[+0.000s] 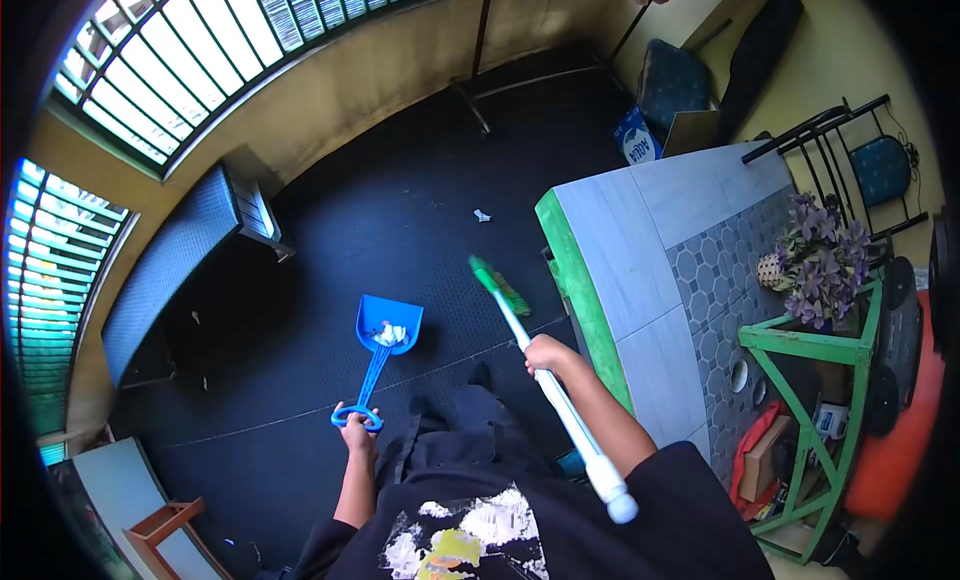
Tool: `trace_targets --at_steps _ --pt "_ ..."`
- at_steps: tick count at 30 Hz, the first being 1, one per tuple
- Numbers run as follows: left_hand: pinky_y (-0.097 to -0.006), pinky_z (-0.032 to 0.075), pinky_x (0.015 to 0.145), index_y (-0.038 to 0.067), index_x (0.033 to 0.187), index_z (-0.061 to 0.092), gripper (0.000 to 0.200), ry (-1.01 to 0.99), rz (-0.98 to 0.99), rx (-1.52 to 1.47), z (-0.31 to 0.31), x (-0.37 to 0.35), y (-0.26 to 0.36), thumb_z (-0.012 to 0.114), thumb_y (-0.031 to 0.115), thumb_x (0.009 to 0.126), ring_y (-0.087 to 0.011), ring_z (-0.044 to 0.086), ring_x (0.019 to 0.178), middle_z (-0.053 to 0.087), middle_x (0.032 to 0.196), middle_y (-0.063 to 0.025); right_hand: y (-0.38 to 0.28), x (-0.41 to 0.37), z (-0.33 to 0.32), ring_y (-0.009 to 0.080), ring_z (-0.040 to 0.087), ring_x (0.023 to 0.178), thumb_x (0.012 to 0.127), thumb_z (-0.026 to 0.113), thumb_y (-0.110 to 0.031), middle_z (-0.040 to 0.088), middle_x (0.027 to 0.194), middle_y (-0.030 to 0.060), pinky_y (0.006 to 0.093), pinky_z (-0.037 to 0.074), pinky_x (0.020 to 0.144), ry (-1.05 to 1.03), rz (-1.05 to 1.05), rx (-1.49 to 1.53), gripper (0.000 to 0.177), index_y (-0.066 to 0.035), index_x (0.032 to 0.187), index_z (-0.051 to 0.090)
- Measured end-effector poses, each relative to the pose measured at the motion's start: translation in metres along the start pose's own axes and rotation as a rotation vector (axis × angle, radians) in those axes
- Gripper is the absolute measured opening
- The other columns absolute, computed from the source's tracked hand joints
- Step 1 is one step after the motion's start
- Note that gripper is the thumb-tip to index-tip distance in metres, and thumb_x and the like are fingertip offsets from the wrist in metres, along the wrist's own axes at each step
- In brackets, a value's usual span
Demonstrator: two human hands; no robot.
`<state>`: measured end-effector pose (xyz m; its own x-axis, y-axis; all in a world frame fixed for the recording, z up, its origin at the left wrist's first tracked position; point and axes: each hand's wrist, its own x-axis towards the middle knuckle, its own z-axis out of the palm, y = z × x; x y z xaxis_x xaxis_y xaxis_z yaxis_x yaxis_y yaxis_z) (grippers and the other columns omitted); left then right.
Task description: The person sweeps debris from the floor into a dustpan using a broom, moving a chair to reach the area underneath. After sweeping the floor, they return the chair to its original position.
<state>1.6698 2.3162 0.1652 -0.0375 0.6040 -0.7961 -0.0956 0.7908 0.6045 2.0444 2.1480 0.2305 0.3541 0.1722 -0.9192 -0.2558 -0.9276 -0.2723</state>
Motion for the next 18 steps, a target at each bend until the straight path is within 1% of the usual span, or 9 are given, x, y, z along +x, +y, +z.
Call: trace_targets --at_steps 2,5,8,11,12,13,14,16,18 --pt "-0.0400 0.058 0.057 0.020 0.135 0.027 0.066 -0.014 -0.027 -0.064 -0.021 -0.001 -0.005 0.045 -0.003 0.077 -0.0234 0.060 0.061 0.048 0.084 -0.0114 -0.011 -0.004 0.009 0.0202 0.059 0.052 0.086 0.042 -0.005 0.060 0.070 0.0133 0.0377 0.050 0.047 -0.124 -0.059 -0.159 0.021 0.006 0.088 0.060" --pt "-0.0357 0.056 0.048 0.021 0.136 0.025 0.065 0.074 -0.008 -0.040 -0.051 0.009 -0.016 0.045 0.000 0.078 -0.0252 0.065 0.068 0.051 0.085 -0.0134 -0.006 -0.009 0.036 0.0199 0.059 0.051 0.086 0.042 -0.007 0.060 0.068 0.0118 0.0380 0.050 0.047 -0.091 -0.144 -0.213 0.021 0.005 0.084 0.059" --pt "-0.0364 0.056 0.047 0.021 0.135 0.026 0.063 0.059 -0.023 -0.075 -0.086 0.012 -0.020 0.046 0.001 0.079 -0.0258 0.065 0.070 0.052 0.086 -0.0140 0.032 -0.044 0.050 0.0180 0.058 0.048 0.085 0.043 -0.007 0.058 0.067 0.0087 0.0357 0.047 0.045 -0.032 -0.195 -0.192 0.019 0.004 0.088 0.059" --pt "-0.0350 0.053 0.047 0.023 0.134 0.027 0.062 0.066 -0.031 -0.035 -0.117 0.023 -0.037 0.047 0.002 0.079 -0.0258 0.065 0.071 0.051 0.093 -0.0137 0.081 -0.077 0.054 0.0181 0.060 0.049 0.088 0.048 -0.010 0.057 0.064 0.0080 0.0352 0.049 0.048 0.045 -0.232 -0.104 0.020 0.004 0.099 0.057" --pt "-0.0348 0.052 0.047 0.023 0.133 0.027 0.061 0.071 -0.025 0.027 -0.122 0.025 -0.032 0.048 0.003 0.079 -0.0258 0.064 0.071 0.051 0.095 -0.0132 0.098 -0.086 0.055 0.0182 0.061 0.051 0.089 0.048 -0.011 0.061 0.067 0.0098 0.0343 0.050 0.049 0.074 -0.254 -0.147 0.032 0.005 0.116 0.056" --pt "-0.0350 0.050 0.049 0.025 0.132 0.028 0.062 0.057 -0.029 0.017 -0.130 0.030 -0.033 0.048 0.003 0.078 -0.0262 0.064 0.072 0.050 0.098 -0.0125 0.123 -0.086 0.062 0.0187 0.063 0.053 0.089 0.048 -0.011 0.065 0.074 0.0129 0.0335 0.052 0.050 0.119 -0.233 -0.238 0.050 0.004 0.136 0.042" --pt "-0.0350 0.050 0.049 0.025 0.132 0.028 0.062 0.049 -0.032 0.021 -0.136 0.034 -0.031 0.048 0.003 0.078 -0.0262 0.064 0.072 0.050 0.098 -0.0125 0.132 -0.104 0.070 0.0188 0.065 0.056 0.091 0.047 -0.011 0.067 0.083 0.0157 0.0330 0.054 0.052 0.079 -0.160 -0.201 0.059 0.001 0.145 0.028" --pt "-0.0363 0.051 0.050 0.024 0.132 0.029 0.062 0.022 -0.027 0.045 -0.147 0.042 -0.026 0.048 0.003 0.077 -0.0272 0.064 0.071 0.049 0.097 -0.0126 0.168 -0.137 0.098 0.0175 0.066 0.059 0.094 0.049 -0.010 0.067 0.086 0.0152 0.0308 0.055 0.052 0.110 -0.096 -0.080 0.058 -0.003 0.147 0.026" --pt "-0.0397 0.054 0.049 0.022 0.135 0.026 0.064 0.004 -0.022 0.031 -0.158 0.057 -0.032 0.046 0.004 0.078 -0.0292 0.063 0.072 0.049 0.101 -0.0172 0.236 -0.149 0.136 0.0171 0.066 0.059 0.095 0.052 -0.009 0.065 0.083 0.0104 0.0320 0.055 0.050 0.091 -0.041 0.187 0.062 -0.016 0.150 0.023"
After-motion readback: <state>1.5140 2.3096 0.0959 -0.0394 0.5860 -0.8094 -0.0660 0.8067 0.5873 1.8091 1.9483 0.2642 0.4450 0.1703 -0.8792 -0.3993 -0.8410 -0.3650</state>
